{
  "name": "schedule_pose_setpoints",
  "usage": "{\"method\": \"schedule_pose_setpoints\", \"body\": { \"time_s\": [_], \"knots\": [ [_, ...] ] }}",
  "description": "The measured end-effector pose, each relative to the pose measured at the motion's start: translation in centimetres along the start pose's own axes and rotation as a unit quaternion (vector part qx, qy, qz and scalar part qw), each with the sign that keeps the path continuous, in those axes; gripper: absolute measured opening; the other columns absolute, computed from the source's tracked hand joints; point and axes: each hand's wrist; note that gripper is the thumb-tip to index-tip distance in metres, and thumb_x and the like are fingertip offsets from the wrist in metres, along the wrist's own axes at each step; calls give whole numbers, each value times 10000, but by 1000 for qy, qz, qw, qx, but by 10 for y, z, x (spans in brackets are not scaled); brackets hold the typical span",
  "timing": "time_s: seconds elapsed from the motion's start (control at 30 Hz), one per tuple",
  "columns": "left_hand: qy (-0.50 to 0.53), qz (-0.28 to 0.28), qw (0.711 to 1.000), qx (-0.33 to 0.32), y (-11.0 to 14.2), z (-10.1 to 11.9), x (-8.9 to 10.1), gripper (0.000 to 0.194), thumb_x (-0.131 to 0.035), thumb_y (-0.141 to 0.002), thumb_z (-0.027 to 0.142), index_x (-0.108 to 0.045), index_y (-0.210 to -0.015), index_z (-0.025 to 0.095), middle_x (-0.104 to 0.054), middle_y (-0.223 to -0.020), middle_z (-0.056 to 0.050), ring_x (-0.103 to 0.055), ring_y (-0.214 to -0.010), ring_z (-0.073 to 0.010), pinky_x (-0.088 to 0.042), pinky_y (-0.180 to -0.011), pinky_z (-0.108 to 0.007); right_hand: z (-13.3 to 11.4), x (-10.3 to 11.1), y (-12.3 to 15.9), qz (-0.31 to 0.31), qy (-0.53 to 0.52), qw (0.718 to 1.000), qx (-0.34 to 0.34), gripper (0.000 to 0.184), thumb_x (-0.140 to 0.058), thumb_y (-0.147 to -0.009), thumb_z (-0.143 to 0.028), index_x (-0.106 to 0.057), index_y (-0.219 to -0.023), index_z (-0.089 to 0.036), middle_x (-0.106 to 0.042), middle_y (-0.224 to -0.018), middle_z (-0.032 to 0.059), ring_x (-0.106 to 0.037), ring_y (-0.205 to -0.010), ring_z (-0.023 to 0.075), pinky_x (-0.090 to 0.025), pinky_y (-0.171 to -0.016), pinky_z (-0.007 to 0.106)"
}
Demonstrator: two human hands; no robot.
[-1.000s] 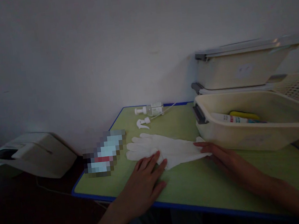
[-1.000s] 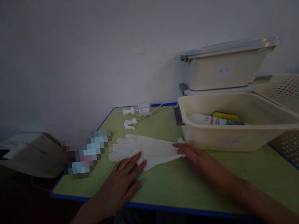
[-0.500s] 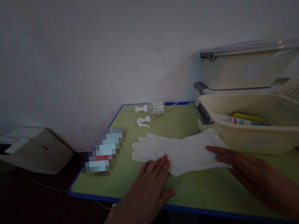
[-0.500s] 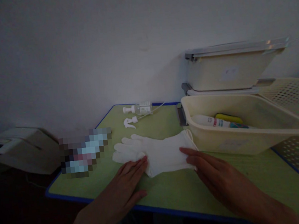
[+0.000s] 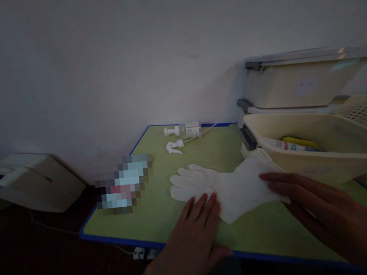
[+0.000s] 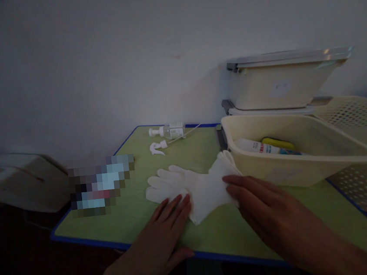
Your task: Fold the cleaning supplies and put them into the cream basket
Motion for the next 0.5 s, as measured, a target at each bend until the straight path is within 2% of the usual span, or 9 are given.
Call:
{"method": "schedule_pose_setpoints", "body": {
  "time_s": [0.1, 0.2, 0.33, 0.5],
  "knots": [
    [12, 8, 1000, 11, 0, 0, 0, 667, -355, -874, 535, -227, -1393, 137, -247, -1468, -97, -201, -1358, -235, -264, -1093, -435, -10, -3, -43, 26, 12, 999, 41, 270, -326, -886, -136, -523, -1063, -189, -650, -1016, 112, -624, -914, 216, -522, -775, 341],
    [25, 6, 999, 19, 1, -1, 0, 625, -304, -879, 557, -286, -1367, 166, -277, -1460, -96, -221, -1351, -248, -243, -1098, -443, -21, -13, -84, 11, 27, 996, 84, 255, -317, -870, -91, -568, -880, -138, -644, -888, 127, -614, -793, 213, -507, -705, 325],
    [40, 0, 998, 39, 0, -1, 1, 614, -300, -858, 599, -375, -1303, 182, -378, -1400, -117, -279, -1321, -296, -231, -1087, -494, -31, -37, -125, -58, 43, 991, 108, 148, -436, -820, -75, -569, -803, -138, -607, -759, 80, -576, -695, 203, -462, -642, 321],
    [49, -3, 998, 44, -2, -3, -1, 621, -349, -823, 633, -484, -1202, 160, -485, -1293, -124, -371, -1253, -307, -206, -1096, -496, -38, -67, -153, -143, 32, 979, 142, 107, -462, -850, -141, -567, -837, -150, -603, -770, 48, -577, -711, 186, -432, -667, 312]
  ]
}}
Point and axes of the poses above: each hand's wrist, its own y-axis away from the middle knuckle, its own x-axis out of the back of the hand, z = x × y
